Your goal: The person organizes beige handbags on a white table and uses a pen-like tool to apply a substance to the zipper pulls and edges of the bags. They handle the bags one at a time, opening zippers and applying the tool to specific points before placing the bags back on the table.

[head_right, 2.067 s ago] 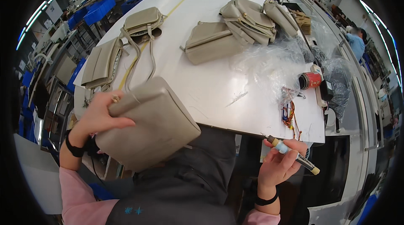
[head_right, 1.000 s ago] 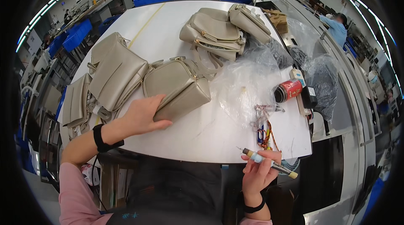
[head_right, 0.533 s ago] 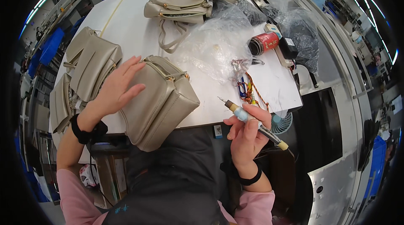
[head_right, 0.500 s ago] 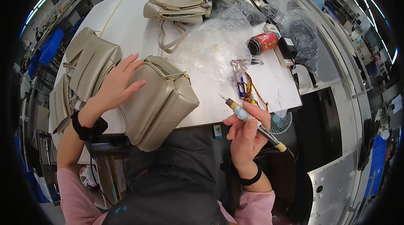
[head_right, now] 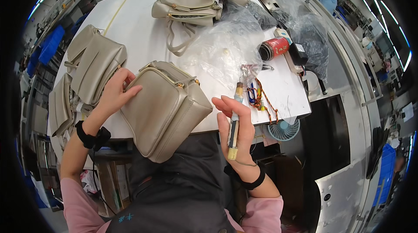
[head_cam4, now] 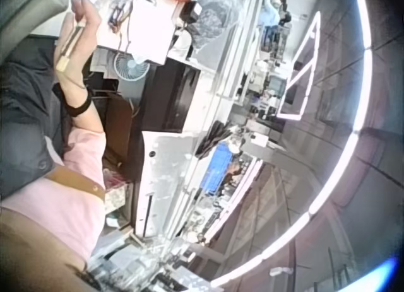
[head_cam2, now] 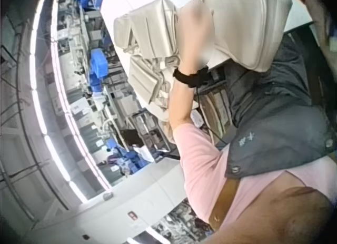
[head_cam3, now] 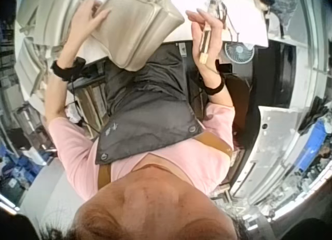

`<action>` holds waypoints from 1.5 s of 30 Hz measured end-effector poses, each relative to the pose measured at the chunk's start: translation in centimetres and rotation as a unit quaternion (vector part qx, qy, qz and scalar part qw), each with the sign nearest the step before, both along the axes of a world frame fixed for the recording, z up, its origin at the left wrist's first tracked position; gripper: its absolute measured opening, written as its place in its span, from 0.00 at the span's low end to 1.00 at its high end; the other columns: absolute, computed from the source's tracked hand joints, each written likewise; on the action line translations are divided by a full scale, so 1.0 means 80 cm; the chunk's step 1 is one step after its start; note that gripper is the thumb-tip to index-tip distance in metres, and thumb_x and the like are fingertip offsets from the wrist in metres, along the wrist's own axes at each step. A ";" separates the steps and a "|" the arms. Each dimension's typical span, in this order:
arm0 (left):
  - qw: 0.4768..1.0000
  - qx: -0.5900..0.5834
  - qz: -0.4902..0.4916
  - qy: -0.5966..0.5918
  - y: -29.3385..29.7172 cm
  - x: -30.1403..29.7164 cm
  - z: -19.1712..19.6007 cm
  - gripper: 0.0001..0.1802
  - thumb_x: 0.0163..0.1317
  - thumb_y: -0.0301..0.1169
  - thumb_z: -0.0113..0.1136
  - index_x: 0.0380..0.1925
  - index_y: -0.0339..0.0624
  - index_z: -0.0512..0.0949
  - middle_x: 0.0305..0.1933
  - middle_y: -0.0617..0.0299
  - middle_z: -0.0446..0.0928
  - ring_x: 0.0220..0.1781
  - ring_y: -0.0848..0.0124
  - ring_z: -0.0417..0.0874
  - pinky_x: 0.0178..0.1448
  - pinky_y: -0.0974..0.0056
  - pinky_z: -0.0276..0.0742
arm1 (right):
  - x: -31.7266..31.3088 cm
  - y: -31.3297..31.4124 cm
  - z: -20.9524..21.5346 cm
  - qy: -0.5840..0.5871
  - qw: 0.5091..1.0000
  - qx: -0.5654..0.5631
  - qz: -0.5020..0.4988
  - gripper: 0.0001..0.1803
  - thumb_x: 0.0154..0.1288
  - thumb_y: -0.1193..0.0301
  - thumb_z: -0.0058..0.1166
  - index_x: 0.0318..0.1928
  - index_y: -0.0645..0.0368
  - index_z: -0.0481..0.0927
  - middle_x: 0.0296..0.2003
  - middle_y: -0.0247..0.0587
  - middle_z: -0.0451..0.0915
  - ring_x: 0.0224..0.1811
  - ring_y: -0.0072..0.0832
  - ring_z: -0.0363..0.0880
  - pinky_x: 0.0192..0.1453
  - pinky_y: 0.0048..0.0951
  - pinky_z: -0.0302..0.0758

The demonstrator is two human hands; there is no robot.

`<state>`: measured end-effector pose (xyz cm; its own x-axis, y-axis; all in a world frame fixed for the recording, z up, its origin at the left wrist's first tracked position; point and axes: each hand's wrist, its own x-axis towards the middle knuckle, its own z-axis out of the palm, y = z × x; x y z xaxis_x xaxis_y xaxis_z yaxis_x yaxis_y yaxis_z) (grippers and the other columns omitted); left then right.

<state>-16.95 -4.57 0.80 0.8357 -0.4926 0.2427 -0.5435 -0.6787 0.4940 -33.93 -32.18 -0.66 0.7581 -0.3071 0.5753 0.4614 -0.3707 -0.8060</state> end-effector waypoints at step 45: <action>0.921 0.005 -0.244 -0.304 0.039 -0.139 0.102 0.13 0.50 0.32 0.64 0.36 0.42 0.80 0.34 0.60 0.81 0.35 0.63 0.82 0.37 0.63 0.77 | 0.010 -0.009 0.040 -0.038 0.997 -0.016 -0.062 0.17 0.70 0.75 0.44 0.58 0.65 0.64 0.52 0.56 0.76 0.54 0.33 0.76 0.61 0.34 0.70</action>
